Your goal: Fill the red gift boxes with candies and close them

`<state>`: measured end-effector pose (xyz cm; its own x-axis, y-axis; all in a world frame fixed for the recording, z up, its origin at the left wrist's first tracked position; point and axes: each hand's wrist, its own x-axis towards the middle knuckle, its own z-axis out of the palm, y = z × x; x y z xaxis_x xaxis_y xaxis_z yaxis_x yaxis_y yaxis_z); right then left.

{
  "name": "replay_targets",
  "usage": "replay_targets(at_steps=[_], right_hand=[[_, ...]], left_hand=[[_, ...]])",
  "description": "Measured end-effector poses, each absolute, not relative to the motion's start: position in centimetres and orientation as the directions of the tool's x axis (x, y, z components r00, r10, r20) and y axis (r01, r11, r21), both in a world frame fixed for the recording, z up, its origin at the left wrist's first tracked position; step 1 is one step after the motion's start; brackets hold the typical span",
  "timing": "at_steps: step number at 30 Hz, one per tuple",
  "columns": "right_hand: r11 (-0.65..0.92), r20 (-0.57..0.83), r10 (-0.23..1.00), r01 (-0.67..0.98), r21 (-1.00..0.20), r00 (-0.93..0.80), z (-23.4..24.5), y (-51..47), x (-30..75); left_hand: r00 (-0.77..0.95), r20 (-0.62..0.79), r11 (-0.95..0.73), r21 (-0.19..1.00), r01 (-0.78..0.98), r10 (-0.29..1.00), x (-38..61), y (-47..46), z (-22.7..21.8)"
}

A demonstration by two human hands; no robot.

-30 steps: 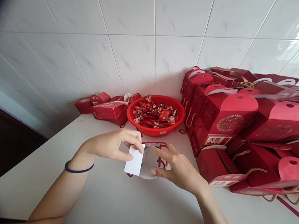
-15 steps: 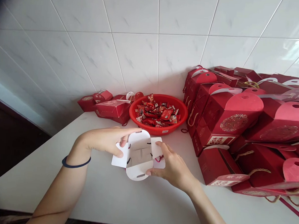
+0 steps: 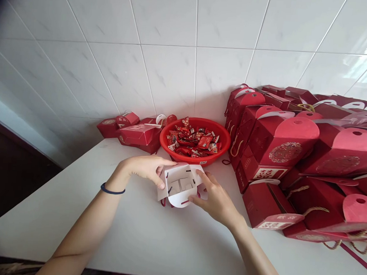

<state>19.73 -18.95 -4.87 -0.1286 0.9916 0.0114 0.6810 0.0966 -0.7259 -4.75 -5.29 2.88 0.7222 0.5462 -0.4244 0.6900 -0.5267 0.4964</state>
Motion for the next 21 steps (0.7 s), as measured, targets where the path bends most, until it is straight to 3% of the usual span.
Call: replay_targets(at_steps=[5,11,14,17,21], right_hand=[[0.087,0.032,0.995,0.665,-0.742,-0.095,-4.9,-18.4,20.9],[0.252,0.394,0.917,0.678,-0.69,0.059,-2.4,-17.2,21.6],[0.295,0.468,0.877,0.645,-0.705,0.11,-0.4,-15.0,21.9],[0.234,0.422,0.898,0.678,-0.697,0.124,0.7,-11.0,22.3],[0.004,0.216,0.961,0.773,-0.634,0.172,0.5,-4.7,22.7]], left_hand=[[0.806,-0.327,-0.552,0.599,0.581,0.494,-4.7,-4.2,1.7],[0.808,-0.221,-0.572,0.607,0.552,0.546,-5.2,-4.4,2.4],[0.85,-0.128,-0.597,0.659,0.457,0.51,-5.4,-4.7,2.8],[0.81,-0.051,-0.598,0.648,0.472,0.584,-5.4,-4.9,2.9],[0.737,0.033,-0.554,0.683,0.477,0.676,-5.4,-4.7,2.6]])
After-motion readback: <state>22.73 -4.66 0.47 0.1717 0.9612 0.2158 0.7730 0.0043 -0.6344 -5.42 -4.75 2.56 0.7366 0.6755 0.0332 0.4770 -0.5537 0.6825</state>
